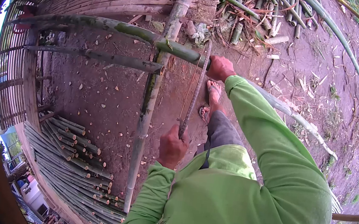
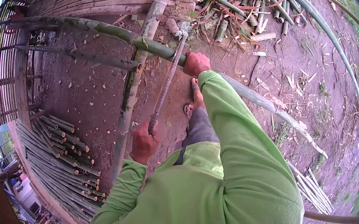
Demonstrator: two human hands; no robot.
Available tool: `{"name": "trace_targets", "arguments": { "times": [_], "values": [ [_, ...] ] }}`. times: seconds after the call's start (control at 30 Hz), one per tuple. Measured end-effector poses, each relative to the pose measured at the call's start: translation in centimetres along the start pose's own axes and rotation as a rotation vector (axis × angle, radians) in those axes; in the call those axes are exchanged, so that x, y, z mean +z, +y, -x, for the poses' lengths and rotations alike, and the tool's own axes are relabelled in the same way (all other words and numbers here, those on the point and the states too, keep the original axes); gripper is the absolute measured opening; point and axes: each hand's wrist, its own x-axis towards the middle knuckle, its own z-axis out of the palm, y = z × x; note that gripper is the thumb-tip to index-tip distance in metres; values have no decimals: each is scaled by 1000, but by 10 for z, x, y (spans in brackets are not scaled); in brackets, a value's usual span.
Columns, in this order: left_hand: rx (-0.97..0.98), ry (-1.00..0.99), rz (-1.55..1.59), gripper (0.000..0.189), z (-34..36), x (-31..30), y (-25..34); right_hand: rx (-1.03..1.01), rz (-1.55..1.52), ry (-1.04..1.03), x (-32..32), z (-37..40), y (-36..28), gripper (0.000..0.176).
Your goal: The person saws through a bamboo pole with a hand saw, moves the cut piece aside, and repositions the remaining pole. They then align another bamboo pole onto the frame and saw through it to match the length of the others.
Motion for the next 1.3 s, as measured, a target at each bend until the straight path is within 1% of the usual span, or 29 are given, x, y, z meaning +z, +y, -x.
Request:
{"name": "trace_targets", "arguments": {
  "times": [0.03,0.1,0.13,0.2,0.27,0.33,0.37,0.43,0.5,0.53,0.57,0.6,0.7,0.77,0.8,0.87,0.93,0.97,1.0,1.07,1.1,1.17,1.2,1.23,1.3],
  "values": [
    [14,10,8,18,1,-1,7,2,1,3,2,4,1,27],
    [-28,-37,-38,19,4,-21,17,-15,-3,10,7,9,-5,27],
    [-47,-66,-68,19,5,-32,20,7,0,-44,9,15,-10,27],
    [-62,-68,-68,21,6,-37,21,11,-29,-37,12,24,-14,27],
    [-40,-48,-63,21,-8,-29,17,6,-73,-19,11,18,-7,31],
    [-30,-58,-98,20,-52,-15,26,8,-94,-12,12,13,-5,33],
    [-40,-71,-116,19,-55,-13,28,16,-94,-25,15,17,-7,32],
    [31,-58,-119,18,-71,-11,34,26,-59,52,-15,0,2,32],
    [-21,-110,-92,17,-41,-29,41,17,-52,29,9,15,1,32],
    [5,-104,-105,17,-33,-37,39,15,-51,53,4,8,3,31],
    [5,-118,-125,17,-11,-49,33,27,-53,2,2,9,1,26],
    [-4,-127,-137,17,3,-56,31,18,-63,-8,9,13,0,26],
    [25,-38,-24,26,-29,-30,20,3,-49,32,11,5,5,26],
    [34,-60,-141,29,-106,21,18,10,-65,6,10,10,1,25],
    [27,-52,-139,30,-118,25,21,-7,-88,-2,3,11,0,25],
    [-10,-62,-139,32,-118,26,32,6,-62,-1,15,17,5,25],
    [-47,-64,-95,24,-64,-4,36,-4,-48,33,-5,-1,7,26],
    [-50,-58,-46,20,-33,-26,36,-5,-66,-11,-3,6,5,26],
    [-65,-70,-78,20,-8,-40,36,-12,-76,-43,-1,10,3,26],
    [-43,-45,-104,21,3,-44,35,2,-50,-18,5,8,4,25],
    [-69,-76,-68,23,-6,-33,31,-1,-37,0,8,9,6,25],
    [-52,-62,-140,20,-67,8,27,3,-39,42,13,2,8,25],
    [-43,-43,-106,22,-93,22,32,10,-40,20,6,0,10,25],
    [-46,-28,-79,23,-103,28,34,13,-46,-15,-3,0,10,26],
    [-53,-97,-142,23,-87,21,35,-11,-57,-69,-1,4,8,29]
  ]
}}
